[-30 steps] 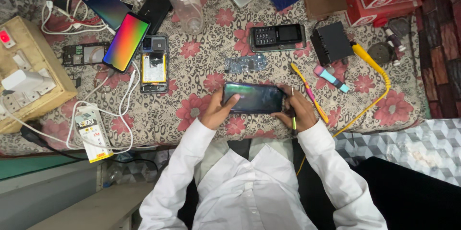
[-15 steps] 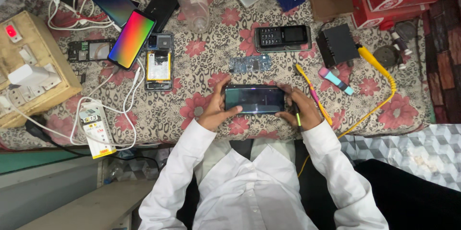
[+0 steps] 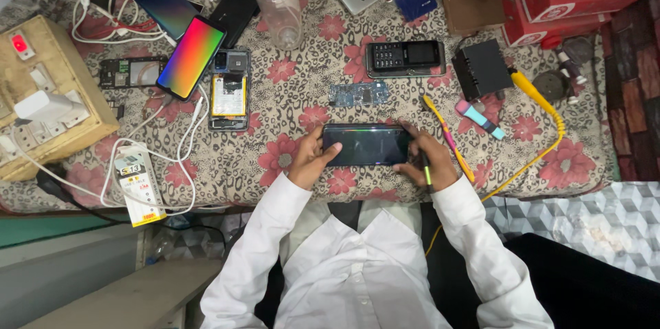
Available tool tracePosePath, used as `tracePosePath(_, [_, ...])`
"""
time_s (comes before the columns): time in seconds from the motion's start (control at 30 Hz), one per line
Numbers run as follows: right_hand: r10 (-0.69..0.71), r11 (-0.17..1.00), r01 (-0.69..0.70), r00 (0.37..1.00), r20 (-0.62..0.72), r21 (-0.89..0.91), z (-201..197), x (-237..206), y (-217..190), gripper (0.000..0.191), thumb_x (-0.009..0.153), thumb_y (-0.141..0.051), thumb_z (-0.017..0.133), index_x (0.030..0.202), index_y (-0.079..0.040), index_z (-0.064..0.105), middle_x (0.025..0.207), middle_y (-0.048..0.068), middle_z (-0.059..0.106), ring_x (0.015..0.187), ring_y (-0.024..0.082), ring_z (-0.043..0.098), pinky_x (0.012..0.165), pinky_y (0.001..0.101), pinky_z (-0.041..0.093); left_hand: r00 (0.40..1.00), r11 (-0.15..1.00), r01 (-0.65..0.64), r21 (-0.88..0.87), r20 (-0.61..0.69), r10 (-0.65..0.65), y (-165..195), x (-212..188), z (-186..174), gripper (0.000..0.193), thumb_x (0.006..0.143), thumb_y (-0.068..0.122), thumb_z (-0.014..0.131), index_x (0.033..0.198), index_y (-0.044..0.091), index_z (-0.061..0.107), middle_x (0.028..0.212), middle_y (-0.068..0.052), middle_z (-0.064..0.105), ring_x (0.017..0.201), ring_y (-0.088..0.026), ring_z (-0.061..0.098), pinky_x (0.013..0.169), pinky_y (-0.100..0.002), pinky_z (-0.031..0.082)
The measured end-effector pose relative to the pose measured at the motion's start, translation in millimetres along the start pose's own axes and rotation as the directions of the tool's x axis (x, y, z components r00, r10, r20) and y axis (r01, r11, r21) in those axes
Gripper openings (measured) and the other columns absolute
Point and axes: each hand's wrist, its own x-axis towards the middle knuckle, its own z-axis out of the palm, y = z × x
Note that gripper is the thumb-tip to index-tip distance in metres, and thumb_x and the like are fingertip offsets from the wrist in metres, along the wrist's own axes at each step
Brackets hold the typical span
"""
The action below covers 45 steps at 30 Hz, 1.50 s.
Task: The person repairs a smartphone at a cluttered workbench. They use a soldering iron on the phone's exposed internal board, manipulate the board and battery with a screwdriver and by hand, then assemble a phone body and repeatedly press its screen and buttons to test it.
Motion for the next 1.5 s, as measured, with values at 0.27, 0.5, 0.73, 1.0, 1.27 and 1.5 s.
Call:
tracePosePath(0.27, [0.206,0.92,-0.093,0.941,-0.268,0.382,29,5,27,0.032,0.098,0.006,0.069,0.087,-0.007,0.041,0.098,0.017,0.068,0.091,0.015,0.06,0.085,0.0286,0.049,0.999,0.991,-0.038,0.13,-0.03,0.043,-6,-6,-2,0.037,0.097,0.007,0.069,0.13,0.0,0.054,0.119,-0.007,0.069,0.11,-0.011,0.065,0.096,-0.025,0.052])
tracePosePath(0.5, [0.126,0.918,0.005,0.944,-0.305,0.396,39,1,28,0.033,0.095,0.009,0.065,0.083,-0.008,0.039,0.095,0.013,0.069,0.088,0.014,0.061,0.079,0.0262,0.048,0.97,0.896,-0.179,0.407,-0.079,0.229,-12,-14,-2,0.017,0.103,0.016,0.068,0.112,0.003,0.065,0.094,0.0,0.065,0.083,-0.006,0.055,0.073,-0.023,0.046])
tracePosePath(0.73, [0.179,0.916,-0.058,0.944,-0.277,0.396,41,5,23,0.031,0.102,-0.001,0.063,0.085,-0.009,0.038,0.098,0.012,0.071,0.089,0.011,0.06,0.081,0.0246,0.048,0.938,0.816,-0.175,0.551,-0.16,0.309,-8,-19,4,0.019,0.104,0.022,0.066,0.104,0.003,0.066,0.081,-0.002,0.065,0.077,-0.007,0.057,0.069,-0.024,0.047])
tracePosePath(1.0, [0.205,0.905,-0.061,0.93,-0.305,0.422,45,8,22,0.032,0.104,-0.006,0.063,0.084,-0.01,0.038,0.088,0.002,0.06,0.082,0.007,0.048,0.076,0.0229,0.042,0.919,0.847,-0.275,0.455,-0.134,0.37,-3,-19,11,0.022,0.105,0.02,0.062,0.118,0.002,0.065,0.106,-0.005,0.072,0.098,-0.009,0.066,0.087,-0.025,0.052])
tracePosePath(1.27, [0.228,0.959,-0.141,0.902,-0.368,0.247,47,10,20,0.035,0.106,-0.012,0.066,0.084,-0.011,0.038,0.076,-0.004,0.041,0.074,0.006,0.035,0.067,0.0238,0.034,0.962,0.881,-0.109,0.461,-0.173,0.209,-1,-19,14,0.022,0.104,0.018,0.064,0.119,0.004,0.07,0.097,-0.004,0.073,0.087,-0.008,0.061,0.08,-0.024,0.051])
tracePosePath(1.5, [0.409,0.575,-0.211,0.911,-0.054,0.79,36,19,16,0.03,0.09,-0.007,0.067,0.087,-0.015,0.038,0.086,0.001,0.059,0.092,0.011,0.055,0.08,0.0232,0.042,0.927,0.881,-0.199,0.43,-0.209,0.312,-7,-10,11,0.016,0.103,0.014,0.065,0.112,0.002,0.071,0.097,-0.002,0.074,0.09,-0.007,0.064,0.083,-0.023,0.052])
